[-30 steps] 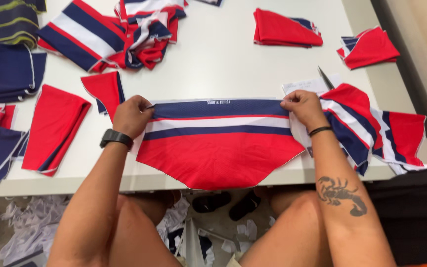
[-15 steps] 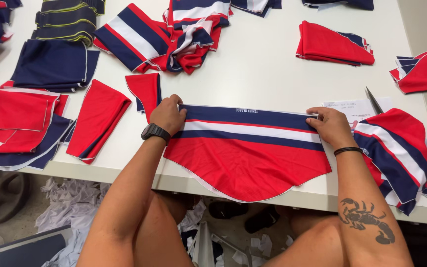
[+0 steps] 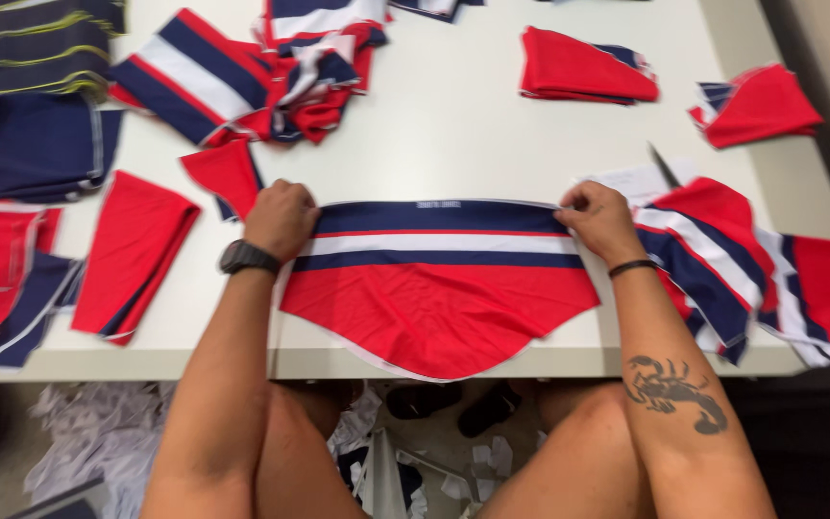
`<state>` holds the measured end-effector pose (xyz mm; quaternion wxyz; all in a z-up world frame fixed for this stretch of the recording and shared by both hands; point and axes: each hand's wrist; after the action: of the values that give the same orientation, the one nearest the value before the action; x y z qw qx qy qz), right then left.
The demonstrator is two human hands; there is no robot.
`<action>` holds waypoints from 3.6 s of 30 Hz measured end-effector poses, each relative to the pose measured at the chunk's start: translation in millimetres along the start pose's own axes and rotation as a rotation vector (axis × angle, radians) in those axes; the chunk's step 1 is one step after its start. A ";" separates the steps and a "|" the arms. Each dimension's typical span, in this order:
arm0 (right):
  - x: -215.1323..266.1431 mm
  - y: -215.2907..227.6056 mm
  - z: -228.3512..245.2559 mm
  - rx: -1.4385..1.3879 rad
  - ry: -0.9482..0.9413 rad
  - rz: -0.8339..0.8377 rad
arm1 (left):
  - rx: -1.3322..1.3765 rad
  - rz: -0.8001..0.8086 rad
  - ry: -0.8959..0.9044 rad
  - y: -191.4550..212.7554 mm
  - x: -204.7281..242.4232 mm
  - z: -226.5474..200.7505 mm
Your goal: The person folds red, white, and blue striped t-shirts on a white table. They pick up each shirt, align the edges, fold it in half, and place it into a growing stack. The process is repeated for multiple shirts.
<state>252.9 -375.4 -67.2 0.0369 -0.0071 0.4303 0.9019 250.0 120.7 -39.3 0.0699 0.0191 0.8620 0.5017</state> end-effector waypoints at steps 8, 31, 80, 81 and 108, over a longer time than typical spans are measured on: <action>30.3 32.8 23.8 0.063 -0.050 0.007 | 0.124 -0.084 -0.180 31.7 25.2 -10.5; 97.5 106.4 43.9 -0.084 0.119 -0.142 | 0.294 -0.192 -0.311 66.3 64.4 -41.4; 124.8 136.9 58.3 -0.324 0.187 -0.049 | 0.406 -0.353 -0.197 120.6 93.1 -69.1; 127.0 138.4 57.6 -0.329 0.186 -0.038 | 0.407 -0.349 -0.215 121.4 94.8 -68.7; 58.0 134.6 40.1 -0.173 0.190 -0.079 | 0.596 -0.183 -0.078 92.6 43.9 -44.3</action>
<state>186.0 -425.2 59.9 0.0309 -0.1127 0.3521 0.9286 196.9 132.9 58.2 0.1388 -0.0196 0.9659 0.2176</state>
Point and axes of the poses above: each hand's wrist, its own x-axis away from the middle knuckle, its own y-axis out of the back of the hand, z = x × y, and after that the axes turned 9 degrees about x, right-handed
